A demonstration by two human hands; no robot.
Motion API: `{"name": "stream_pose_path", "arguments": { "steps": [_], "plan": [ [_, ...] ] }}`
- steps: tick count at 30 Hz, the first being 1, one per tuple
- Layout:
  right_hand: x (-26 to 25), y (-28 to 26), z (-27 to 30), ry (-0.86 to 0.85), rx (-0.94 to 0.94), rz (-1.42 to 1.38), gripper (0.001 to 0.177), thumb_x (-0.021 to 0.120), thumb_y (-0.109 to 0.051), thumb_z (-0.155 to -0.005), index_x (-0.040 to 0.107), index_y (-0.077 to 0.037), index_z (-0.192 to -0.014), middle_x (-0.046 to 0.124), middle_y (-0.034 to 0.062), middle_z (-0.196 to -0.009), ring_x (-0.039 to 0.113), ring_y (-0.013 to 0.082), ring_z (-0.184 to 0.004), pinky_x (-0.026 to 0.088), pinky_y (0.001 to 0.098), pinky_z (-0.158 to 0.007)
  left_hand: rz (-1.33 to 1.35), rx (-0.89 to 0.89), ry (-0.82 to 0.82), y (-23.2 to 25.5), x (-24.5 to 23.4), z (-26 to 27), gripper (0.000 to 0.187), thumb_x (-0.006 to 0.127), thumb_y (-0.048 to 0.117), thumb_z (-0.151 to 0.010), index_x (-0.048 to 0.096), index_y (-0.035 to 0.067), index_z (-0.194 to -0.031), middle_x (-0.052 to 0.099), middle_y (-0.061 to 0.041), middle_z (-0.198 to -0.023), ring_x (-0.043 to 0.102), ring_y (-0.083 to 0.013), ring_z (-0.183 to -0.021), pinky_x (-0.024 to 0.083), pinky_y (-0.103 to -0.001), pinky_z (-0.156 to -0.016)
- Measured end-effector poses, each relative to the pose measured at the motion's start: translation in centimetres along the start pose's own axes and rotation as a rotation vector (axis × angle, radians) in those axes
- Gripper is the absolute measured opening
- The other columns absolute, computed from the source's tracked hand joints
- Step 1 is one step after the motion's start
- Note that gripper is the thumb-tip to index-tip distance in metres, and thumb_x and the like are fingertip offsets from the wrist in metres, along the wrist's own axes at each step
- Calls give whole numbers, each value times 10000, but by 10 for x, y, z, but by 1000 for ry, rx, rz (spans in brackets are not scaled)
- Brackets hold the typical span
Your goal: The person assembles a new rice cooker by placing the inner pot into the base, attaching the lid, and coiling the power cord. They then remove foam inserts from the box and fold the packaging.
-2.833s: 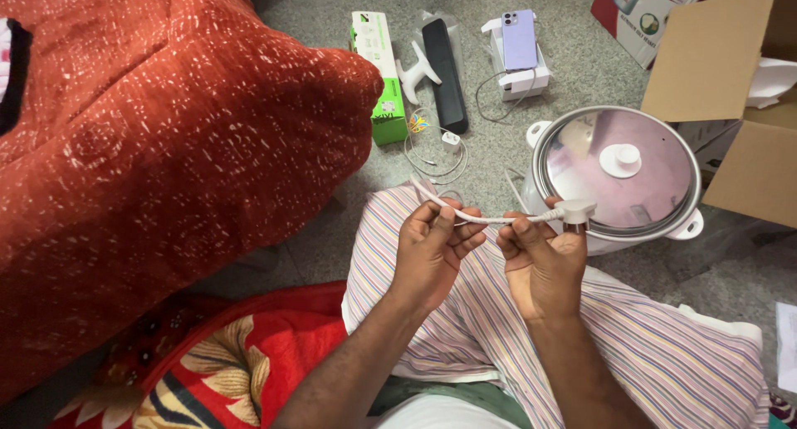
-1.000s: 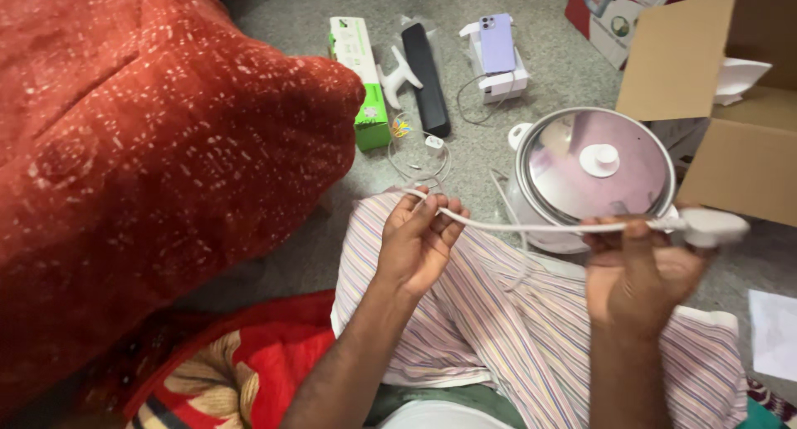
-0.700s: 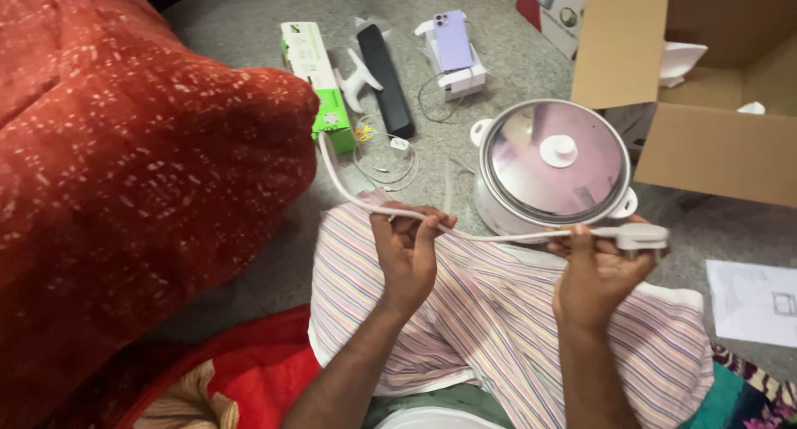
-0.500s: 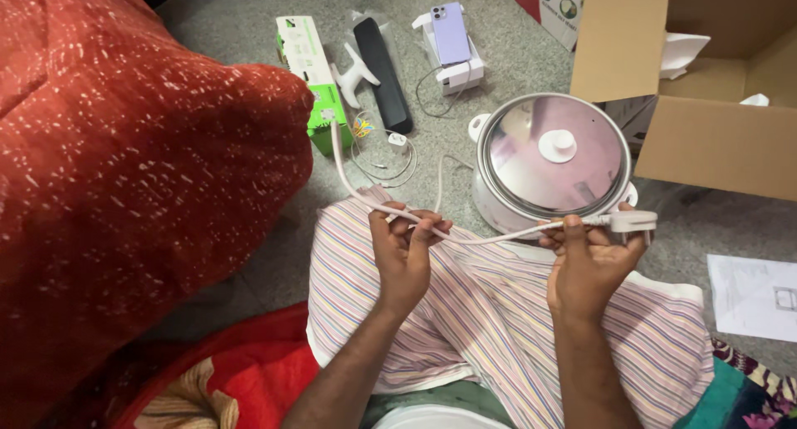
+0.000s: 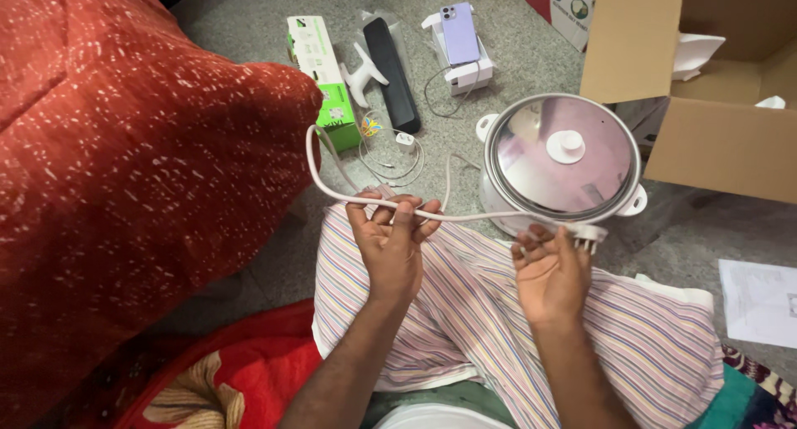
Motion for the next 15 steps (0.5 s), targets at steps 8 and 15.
{"name": "stream_pose_path", "arguments": {
  "steps": [8,15],
  "plan": [
    [-38,34,37,158,52,219,344,575,-162,-980,412,-201,-1281,613,76,-1155,622,233,-990,519,460,-851,-38,52,-34,22,0,-5,423,595,-4,-1006,341,107,-1326,629,-161,-1097,734,-309,-924,669,-428,-768],
    [6,5,54,-192,-478,981,333,568,-46,-1034,573,30,-1359,523,215,-1537,477,294,-1463,339,415,-1227,-18,-20,-120,19,14,9,407,603,18,-1017,358,99,-1332,663,-179,-1058,757,-324,-893,657,-382,-716]
  ]
}}
Point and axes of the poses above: each hand's wrist, its own z-axis away from the middle knuckle, its own x-axis out of the palm, y = z × x, the point moved 9 cm from there along -z, towards the middle knuckle
